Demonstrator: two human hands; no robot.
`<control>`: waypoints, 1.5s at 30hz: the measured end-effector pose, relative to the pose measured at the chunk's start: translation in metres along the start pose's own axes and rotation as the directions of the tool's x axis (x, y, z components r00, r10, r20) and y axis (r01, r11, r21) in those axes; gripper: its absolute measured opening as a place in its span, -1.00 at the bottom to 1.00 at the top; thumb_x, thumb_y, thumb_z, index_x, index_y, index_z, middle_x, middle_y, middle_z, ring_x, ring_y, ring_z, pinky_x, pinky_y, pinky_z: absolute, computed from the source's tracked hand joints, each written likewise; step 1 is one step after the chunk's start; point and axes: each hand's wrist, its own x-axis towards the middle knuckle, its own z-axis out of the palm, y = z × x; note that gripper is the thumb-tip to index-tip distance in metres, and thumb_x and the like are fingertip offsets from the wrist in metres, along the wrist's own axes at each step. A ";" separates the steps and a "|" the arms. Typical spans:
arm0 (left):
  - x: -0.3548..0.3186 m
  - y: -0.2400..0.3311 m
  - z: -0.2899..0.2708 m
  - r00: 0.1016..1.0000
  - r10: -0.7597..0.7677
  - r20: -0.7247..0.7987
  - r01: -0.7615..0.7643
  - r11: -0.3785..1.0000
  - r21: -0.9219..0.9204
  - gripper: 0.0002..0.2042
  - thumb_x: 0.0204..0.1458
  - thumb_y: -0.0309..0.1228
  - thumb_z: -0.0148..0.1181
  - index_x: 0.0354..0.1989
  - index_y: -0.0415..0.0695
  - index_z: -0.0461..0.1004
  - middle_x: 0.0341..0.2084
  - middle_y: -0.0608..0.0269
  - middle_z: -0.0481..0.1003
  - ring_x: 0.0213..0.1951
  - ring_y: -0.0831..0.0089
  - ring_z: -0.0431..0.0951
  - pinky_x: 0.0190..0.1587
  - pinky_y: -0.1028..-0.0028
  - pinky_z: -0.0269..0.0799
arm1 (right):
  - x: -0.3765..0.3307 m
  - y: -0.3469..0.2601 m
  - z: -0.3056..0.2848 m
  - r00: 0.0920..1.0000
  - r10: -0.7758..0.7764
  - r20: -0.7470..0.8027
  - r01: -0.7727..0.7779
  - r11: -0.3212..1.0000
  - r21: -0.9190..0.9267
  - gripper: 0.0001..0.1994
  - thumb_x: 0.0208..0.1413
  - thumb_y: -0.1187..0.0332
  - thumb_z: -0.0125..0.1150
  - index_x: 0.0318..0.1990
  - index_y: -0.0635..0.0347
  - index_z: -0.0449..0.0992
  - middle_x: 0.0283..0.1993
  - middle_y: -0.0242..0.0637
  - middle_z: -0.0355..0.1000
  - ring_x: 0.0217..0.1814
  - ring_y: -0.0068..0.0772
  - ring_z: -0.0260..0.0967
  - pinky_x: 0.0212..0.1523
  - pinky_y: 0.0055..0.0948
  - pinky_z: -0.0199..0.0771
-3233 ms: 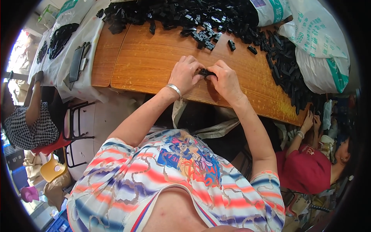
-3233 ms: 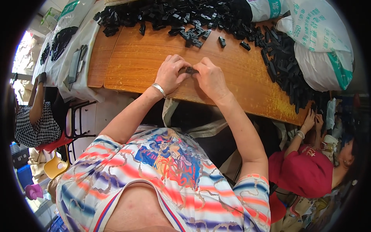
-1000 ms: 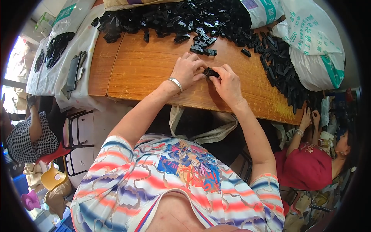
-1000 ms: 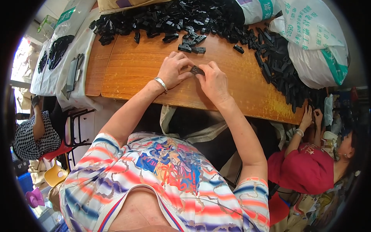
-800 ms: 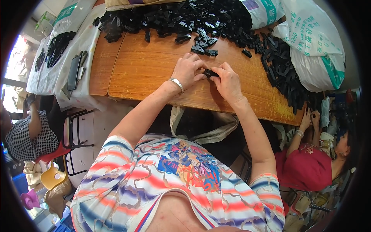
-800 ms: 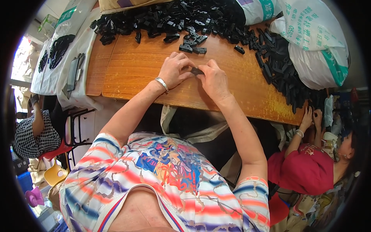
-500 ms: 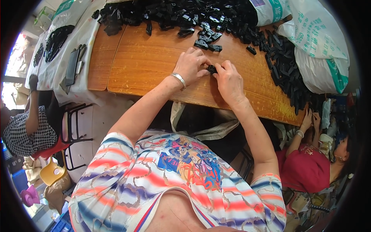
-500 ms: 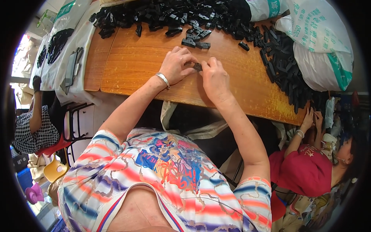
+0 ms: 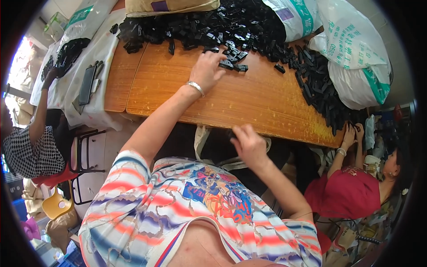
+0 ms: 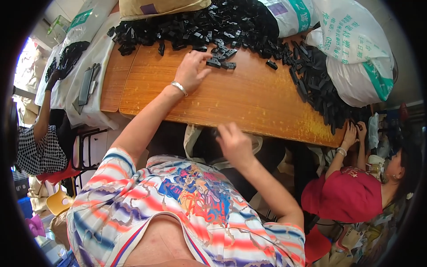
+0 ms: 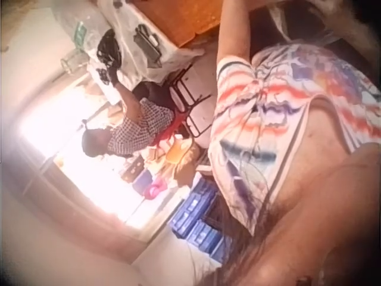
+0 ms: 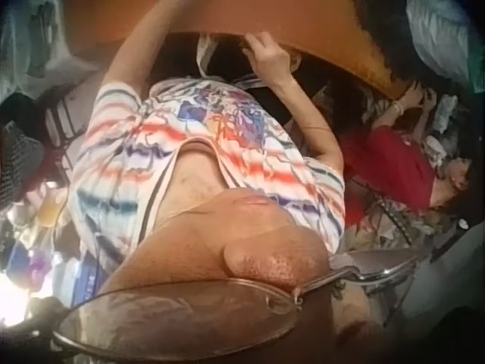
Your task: Assembling small black plastic components by snapping pieces together at a workbench.
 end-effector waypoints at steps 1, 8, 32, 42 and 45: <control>0.004 -0.004 0.005 1.000 0.004 -0.001 -0.004 1.000 -0.004 -0.75 -0.08 -0.44 0.33 -0.18 -0.09 0.53 -0.22 0.14 0.47 -0.12 0.15 0.45 -0.03 0.23 0.44 | -0.011 -0.004 0.004 1.000 0.021 0.015 -0.021 0.999 0.036 -0.56 -0.02 0.41 0.38 0.06 0.20 0.47 -0.19 -0.13 0.43 -0.25 -0.05 0.49 -0.31 -0.24 0.54; 0.008 0.000 0.020 0.976 -0.144 0.164 0.155 0.986 -0.054 -0.90 -0.04 -0.44 0.31 -0.37 -0.14 0.56 -0.35 0.12 0.51 -0.27 0.13 0.55 -0.21 0.24 0.48 | 0.028 0.042 -0.019 0.982 0.023 -0.190 -0.015 0.999 0.042 -0.79 0.03 0.43 0.32 -0.15 0.16 0.57 -0.28 -0.15 0.48 -0.28 -0.06 0.50 -0.31 -0.24 0.53; -0.031 0.025 0.022 0.987 -0.031 0.155 0.041 0.997 -0.062 -0.73 -0.07 -0.49 0.34 -0.16 -0.21 0.52 -0.26 0.16 0.44 -0.17 0.20 0.48 -0.13 0.33 0.45 | 0.115 0.152 -0.031 0.917 0.389 -0.085 -0.392 0.920 -0.020 -0.76 0.10 0.34 0.29 -0.07 0.13 0.60 -0.13 -0.06 0.48 -0.03 0.05 0.45 0.00 -0.14 0.46; -0.027 0.020 0.028 0.986 -0.035 0.162 0.044 0.998 -0.049 -0.78 -0.11 -0.46 0.37 -0.27 -0.19 0.53 -0.31 0.15 0.43 -0.17 0.15 0.46 -0.10 0.29 0.43 | 0.118 0.093 -0.012 0.982 0.078 -0.174 -0.050 0.986 0.160 -0.74 -0.08 0.54 0.37 -0.16 0.20 0.61 -0.29 -0.22 0.45 -0.36 -0.22 0.48 -0.28 -0.34 0.50; -0.028 0.017 0.029 0.985 -0.056 0.165 0.067 0.995 -0.068 -0.78 -0.11 -0.45 0.37 -0.27 -0.18 0.53 -0.32 0.16 0.42 -0.16 0.15 0.46 -0.10 0.30 0.42 | 0.123 0.085 -0.003 0.986 0.100 -0.136 -0.075 0.981 0.177 -0.76 -0.09 0.52 0.37 -0.20 0.16 0.62 -0.31 -0.23 0.44 -0.34 -0.19 0.49 -0.26 -0.27 0.50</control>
